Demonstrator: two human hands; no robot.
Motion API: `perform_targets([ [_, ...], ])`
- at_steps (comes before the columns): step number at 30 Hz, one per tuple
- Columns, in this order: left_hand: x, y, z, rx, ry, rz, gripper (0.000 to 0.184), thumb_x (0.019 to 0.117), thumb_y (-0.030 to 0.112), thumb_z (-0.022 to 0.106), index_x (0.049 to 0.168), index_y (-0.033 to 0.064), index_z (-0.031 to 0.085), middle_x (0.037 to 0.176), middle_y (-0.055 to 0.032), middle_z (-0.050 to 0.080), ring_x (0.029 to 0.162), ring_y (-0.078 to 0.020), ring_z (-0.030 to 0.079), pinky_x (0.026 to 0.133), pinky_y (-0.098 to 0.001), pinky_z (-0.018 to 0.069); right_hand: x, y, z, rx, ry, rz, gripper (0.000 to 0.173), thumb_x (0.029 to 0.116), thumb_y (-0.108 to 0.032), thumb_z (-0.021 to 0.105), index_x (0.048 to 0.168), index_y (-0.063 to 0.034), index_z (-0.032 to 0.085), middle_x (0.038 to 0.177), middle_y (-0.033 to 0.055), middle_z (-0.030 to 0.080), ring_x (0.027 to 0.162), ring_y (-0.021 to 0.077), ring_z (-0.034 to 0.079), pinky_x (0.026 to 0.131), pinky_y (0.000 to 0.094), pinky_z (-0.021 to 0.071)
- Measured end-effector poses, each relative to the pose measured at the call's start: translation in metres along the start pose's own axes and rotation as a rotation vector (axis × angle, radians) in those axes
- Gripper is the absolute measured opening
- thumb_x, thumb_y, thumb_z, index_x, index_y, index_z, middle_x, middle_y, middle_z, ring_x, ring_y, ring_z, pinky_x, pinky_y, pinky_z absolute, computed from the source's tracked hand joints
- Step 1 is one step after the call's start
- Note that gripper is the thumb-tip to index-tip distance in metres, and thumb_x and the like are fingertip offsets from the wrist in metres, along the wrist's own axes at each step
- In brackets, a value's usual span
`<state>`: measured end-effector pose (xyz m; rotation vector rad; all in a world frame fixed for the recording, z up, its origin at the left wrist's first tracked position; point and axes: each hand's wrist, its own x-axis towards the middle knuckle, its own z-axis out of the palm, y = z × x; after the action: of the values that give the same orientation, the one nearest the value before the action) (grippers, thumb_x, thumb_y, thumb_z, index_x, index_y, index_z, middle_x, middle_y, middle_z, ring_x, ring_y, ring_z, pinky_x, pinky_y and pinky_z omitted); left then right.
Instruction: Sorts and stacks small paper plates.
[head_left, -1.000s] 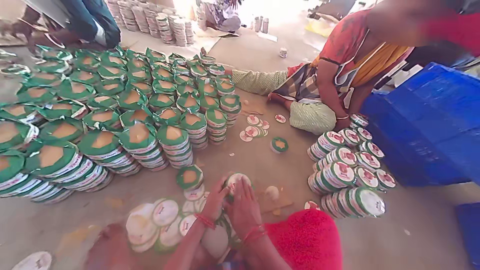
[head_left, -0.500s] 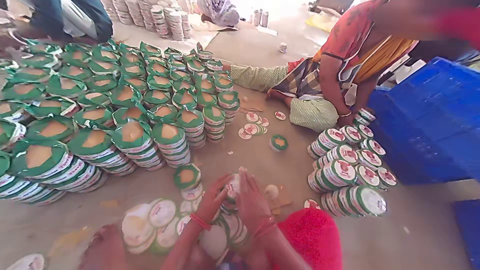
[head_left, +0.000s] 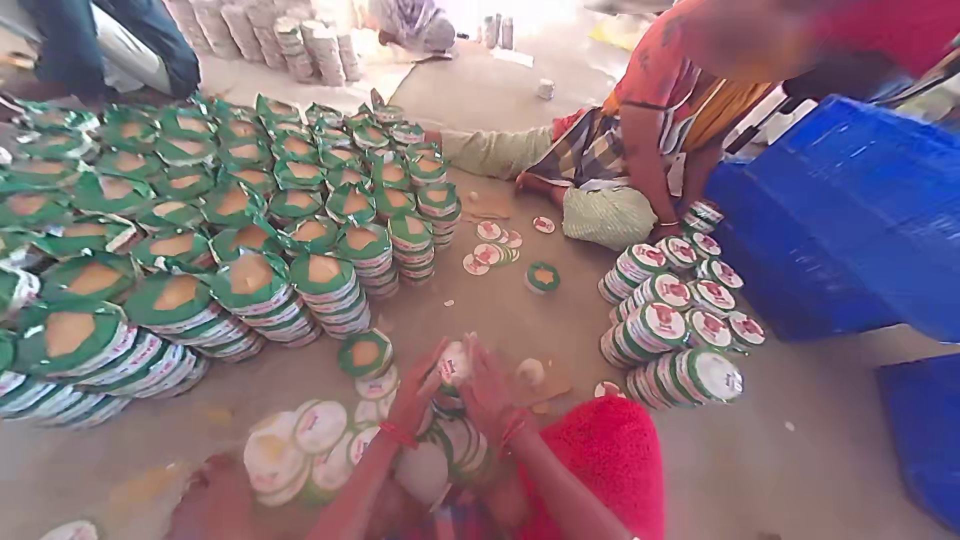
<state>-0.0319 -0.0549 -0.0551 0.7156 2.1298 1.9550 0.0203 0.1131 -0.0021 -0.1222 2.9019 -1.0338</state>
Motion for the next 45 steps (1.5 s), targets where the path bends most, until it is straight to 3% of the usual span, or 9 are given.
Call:
perform_targets([
  [4, -0.002, 0.0, -0.005, 0.012, -0.025, 0.066, 0.059, 0.1019, 0.025, 0.031, 0.147, -0.0103, 0.045, 0.154, -0.0242, 0.045, 0.147, -0.0248, 0.042, 0.123, -0.0374, 0.0306, -0.003, 0.005, -0.002, 0.485, 0.106, -0.023, 0.074, 0.1019, -0.019, 0.049, 0.159, 0.0094, 0.012, 0.166, 0.0246, 0.023, 0.155, 0.0301, 0.026, 0.127, 0.0423, 0.0213],
  [7, 0.006, 0.021, -0.019, 0.178, -0.059, 0.0, 0.067, 0.0982, 0.037, 0.048, 0.149, -0.0056, 0.045, 0.156, -0.022, 0.043, 0.147, -0.027, 0.04, 0.122, -0.041, 0.032, -0.005, 0.013, -0.011, 1.058, 0.384, 0.013, 0.076, 0.1032, -0.02, 0.042, 0.161, 0.0019, -0.002, 0.168, 0.0201, 0.02, 0.152, 0.0217, 0.031, 0.122, 0.0383, 0.0332],
  [10, 0.018, 0.051, -0.014, 0.571, -0.078, -0.031, 0.114, 0.0691, 0.057, 0.084, 0.155, -0.0012, 0.037, 0.16, -0.0242, 0.036, 0.148, -0.0396, 0.035, 0.121, -0.0536, 0.0305, -0.022, 0.018, -0.012, 1.115, 0.42, 0.222, 0.071, 0.107, -0.018, 0.04, 0.163, -0.0038, -0.001, 0.167, 0.0169, 0.025, 0.15, 0.021, 0.036, 0.117, 0.0381, 0.0381],
  [12, 0.03, 0.07, -0.003, 0.795, -0.162, -0.12, 0.137, 0.0554, 0.062, 0.091, 0.16, 0.0022, 0.026, 0.157, -0.0238, 0.041, 0.145, -0.0414, 0.04, 0.119, -0.0567, 0.0326, -0.025, 0.022, -0.003, 1.125, 0.328, 0.298, 0.067, 0.1083, -0.017, 0.04, 0.163, -0.0026, 0.004, 0.163, 0.0191, 0.034, 0.147, 0.0239, 0.042, 0.118, 0.0399, 0.0401],
  [16, 0.05, 0.091, 0.012, 0.855, -0.267, -0.34, 0.141, 0.0608, 0.044, 0.095, 0.163, 0.002, 0.007, 0.152, -0.0267, 0.044, 0.137, -0.0404, 0.049, 0.113, -0.0519, 0.0424, -0.02, 0.019, 0.003, 1.174, 0.279, 0.275, 0.067, 0.107, -0.021, 0.042, 0.161, 0.0016, 0.011, 0.16, 0.0214, 0.039, 0.144, 0.0242, 0.044, 0.119, 0.0387, 0.0377],
  [22, 0.039, 0.102, 0.015, 0.603, 0.015, 0.002, 0.136, 0.0511, 0.044, 0.095, 0.156, -0.0056, 0.026, 0.138, -0.0229, 0.06, 0.123, -0.0394, 0.062, 0.103, -0.0568, 0.0503, -0.016, 0.005, -0.004, 1.506, 0.409, 0.232, 0.057, 0.1108, -0.034, 0.023, 0.158, -0.002, 0.022, 0.151, 0.0147, 0.048, 0.133, 0.0175, 0.053, 0.11, 0.0354, 0.0454],
  [25, 0.041, 0.116, 0.028, 0.615, -0.019, 0.085, 0.125, 0.0533, 0.057, 0.09, 0.152, -0.0022, 0.042, 0.139, -0.0214, 0.06, 0.125, -0.0393, 0.059, 0.102, -0.0575, 0.0495, -0.019, -0.019, -0.029, 1.784, 0.333, 0.329, 0.067, 0.1061, -0.06, 0.021, 0.141, -0.0096, 0.048, 0.122, 0.0077, 0.069, 0.11, 0.017, 0.068, 0.091, 0.0372, 0.0574],
  [27, 0.044, 0.115, 0.035, 0.636, -0.022, 0.138, 0.117, 0.0535, 0.06, 0.088, 0.147, -0.0006, 0.051, 0.14, -0.0221, 0.059, 0.125, -0.0399, 0.059, 0.1, -0.055, 0.0511, -0.018, -0.02, -0.038, 1.931, 0.266, 0.299, 0.069, 0.1027, -0.066, 0.028, 0.136, -0.0109, 0.052, 0.119, 0.009, 0.071, 0.11, 0.0199, 0.069, 0.092, 0.0399, 0.0583],
  [45, 0.039, 0.088, 0.069, 0.445, -0.099, 0.124, 0.071, 0.0907, 0.044, 0.063, 0.148, 0.0036, 0.053, 0.156, -0.0227, 0.042, 0.143, -0.0383, 0.042, 0.114, -0.0507, 0.0391, -0.023, -0.003, -0.046, 1.997, 0.361, 0.218, 0.052, 0.1108, -0.041, 0.022, 0.129, -0.0071, 0.056, 0.111, 0.0096, 0.072, 0.102, 0.0183, 0.071, 0.091, 0.0375, 0.0589],
])
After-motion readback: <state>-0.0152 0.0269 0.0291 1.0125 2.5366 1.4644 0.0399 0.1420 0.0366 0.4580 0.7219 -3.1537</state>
